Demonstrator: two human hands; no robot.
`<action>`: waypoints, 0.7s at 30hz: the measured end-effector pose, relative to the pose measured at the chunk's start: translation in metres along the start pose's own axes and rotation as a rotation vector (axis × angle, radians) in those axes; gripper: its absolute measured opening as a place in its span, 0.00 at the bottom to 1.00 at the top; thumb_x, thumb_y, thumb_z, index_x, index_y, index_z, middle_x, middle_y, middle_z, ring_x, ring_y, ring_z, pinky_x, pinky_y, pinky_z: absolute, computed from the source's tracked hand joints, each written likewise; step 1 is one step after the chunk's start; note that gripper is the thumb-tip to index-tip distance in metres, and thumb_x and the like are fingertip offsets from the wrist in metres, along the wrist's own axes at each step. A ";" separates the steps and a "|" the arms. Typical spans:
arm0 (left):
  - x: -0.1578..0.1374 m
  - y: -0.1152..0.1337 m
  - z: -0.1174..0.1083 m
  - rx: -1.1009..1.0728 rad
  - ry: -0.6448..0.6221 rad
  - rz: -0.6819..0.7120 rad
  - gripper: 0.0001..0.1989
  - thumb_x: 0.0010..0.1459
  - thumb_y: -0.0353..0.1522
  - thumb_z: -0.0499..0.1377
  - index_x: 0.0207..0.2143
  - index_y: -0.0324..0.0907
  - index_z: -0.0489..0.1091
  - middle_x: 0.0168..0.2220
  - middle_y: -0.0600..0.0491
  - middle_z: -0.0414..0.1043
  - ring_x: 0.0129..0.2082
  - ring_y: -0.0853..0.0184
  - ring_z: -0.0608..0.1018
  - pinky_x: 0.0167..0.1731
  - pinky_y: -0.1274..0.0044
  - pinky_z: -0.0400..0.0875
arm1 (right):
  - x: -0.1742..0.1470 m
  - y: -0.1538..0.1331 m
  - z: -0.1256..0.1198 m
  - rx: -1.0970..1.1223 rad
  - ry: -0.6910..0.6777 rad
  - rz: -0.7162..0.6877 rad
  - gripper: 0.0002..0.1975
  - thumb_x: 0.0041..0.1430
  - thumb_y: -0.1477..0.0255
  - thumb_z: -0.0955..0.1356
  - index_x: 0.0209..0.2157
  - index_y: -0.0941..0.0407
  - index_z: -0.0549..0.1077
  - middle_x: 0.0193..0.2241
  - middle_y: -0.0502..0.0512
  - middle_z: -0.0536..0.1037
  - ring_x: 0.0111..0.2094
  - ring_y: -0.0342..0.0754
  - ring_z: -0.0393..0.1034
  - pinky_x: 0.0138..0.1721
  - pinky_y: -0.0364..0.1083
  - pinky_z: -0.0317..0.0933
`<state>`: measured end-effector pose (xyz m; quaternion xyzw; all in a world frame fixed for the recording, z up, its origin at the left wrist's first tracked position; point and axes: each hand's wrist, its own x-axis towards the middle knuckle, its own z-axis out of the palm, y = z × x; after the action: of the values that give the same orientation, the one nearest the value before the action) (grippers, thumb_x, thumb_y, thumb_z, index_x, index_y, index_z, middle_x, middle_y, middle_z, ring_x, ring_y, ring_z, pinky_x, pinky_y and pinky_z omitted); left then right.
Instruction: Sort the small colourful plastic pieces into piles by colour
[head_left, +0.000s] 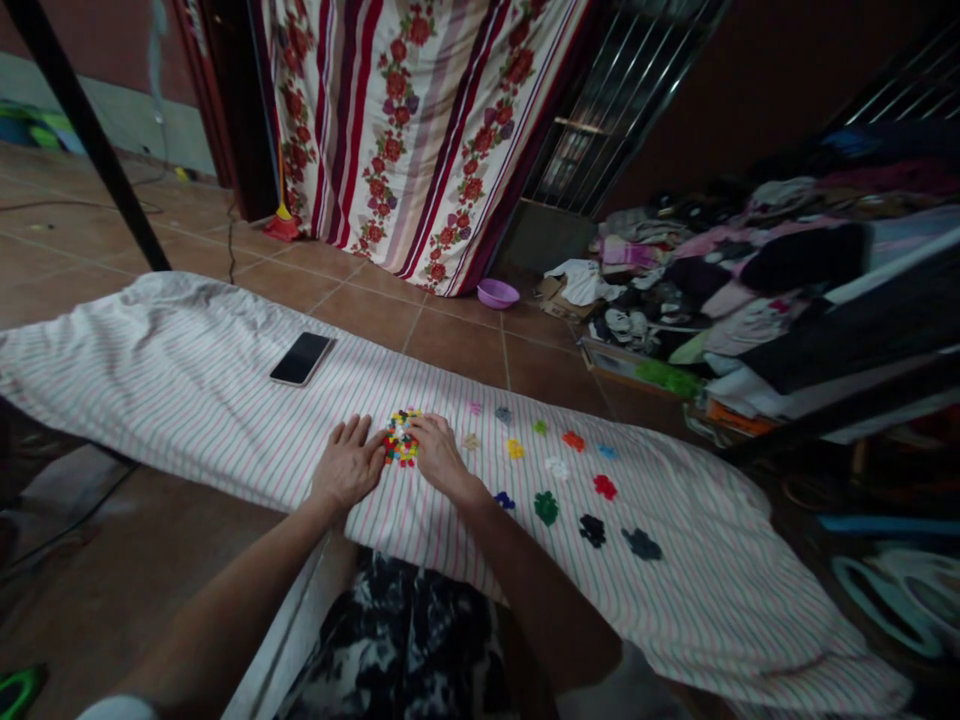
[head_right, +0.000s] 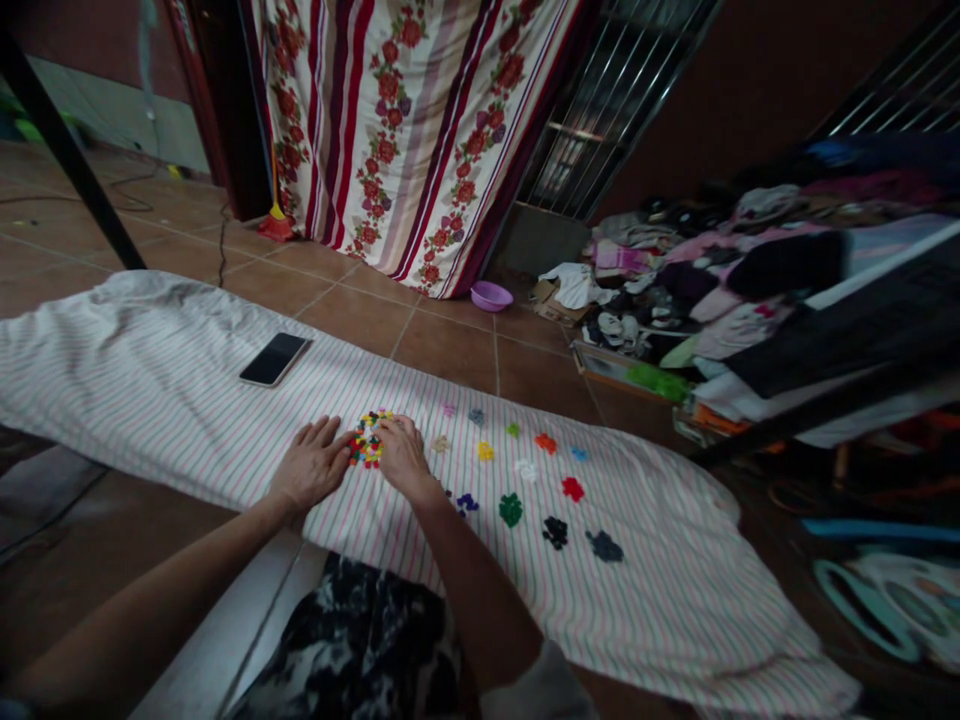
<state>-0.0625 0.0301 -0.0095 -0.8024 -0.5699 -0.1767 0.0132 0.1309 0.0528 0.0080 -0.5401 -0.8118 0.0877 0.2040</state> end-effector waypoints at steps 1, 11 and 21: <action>0.000 0.000 0.000 -0.003 0.003 -0.003 0.23 0.66 0.39 0.45 0.58 0.47 0.69 0.63 0.45 0.64 0.65 0.53 0.64 0.62 0.59 0.58 | 0.002 0.001 0.000 0.012 0.009 0.003 0.20 0.59 0.84 0.63 0.47 0.53 0.79 0.52 0.56 0.76 0.58 0.54 0.59 0.58 0.54 0.58; 0.001 0.000 -0.002 -0.008 0.037 0.008 0.22 0.66 0.38 0.44 0.55 0.44 0.70 0.61 0.44 0.66 0.64 0.54 0.65 0.62 0.60 0.59 | 0.033 -0.024 0.007 -0.122 0.014 0.146 0.11 0.63 0.71 0.65 0.38 0.51 0.81 0.40 0.59 0.79 0.49 0.54 0.63 0.49 0.51 0.57; 0.001 0.002 -0.006 -0.011 0.039 0.010 0.21 0.66 0.37 0.45 0.54 0.45 0.71 0.61 0.45 0.67 0.63 0.55 0.66 0.61 0.60 0.60 | 0.050 -0.038 0.009 -0.157 -0.049 0.262 0.07 0.60 0.68 0.69 0.32 0.54 0.80 0.39 0.64 0.78 0.48 0.58 0.64 0.48 0.54 0.56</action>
<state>-0.0621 0.0288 -0.0031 -0.8017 -0.5645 -0.1954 0.0209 0.0789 0.0840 0.0259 -0.6533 -0.7435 0.0629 0.1282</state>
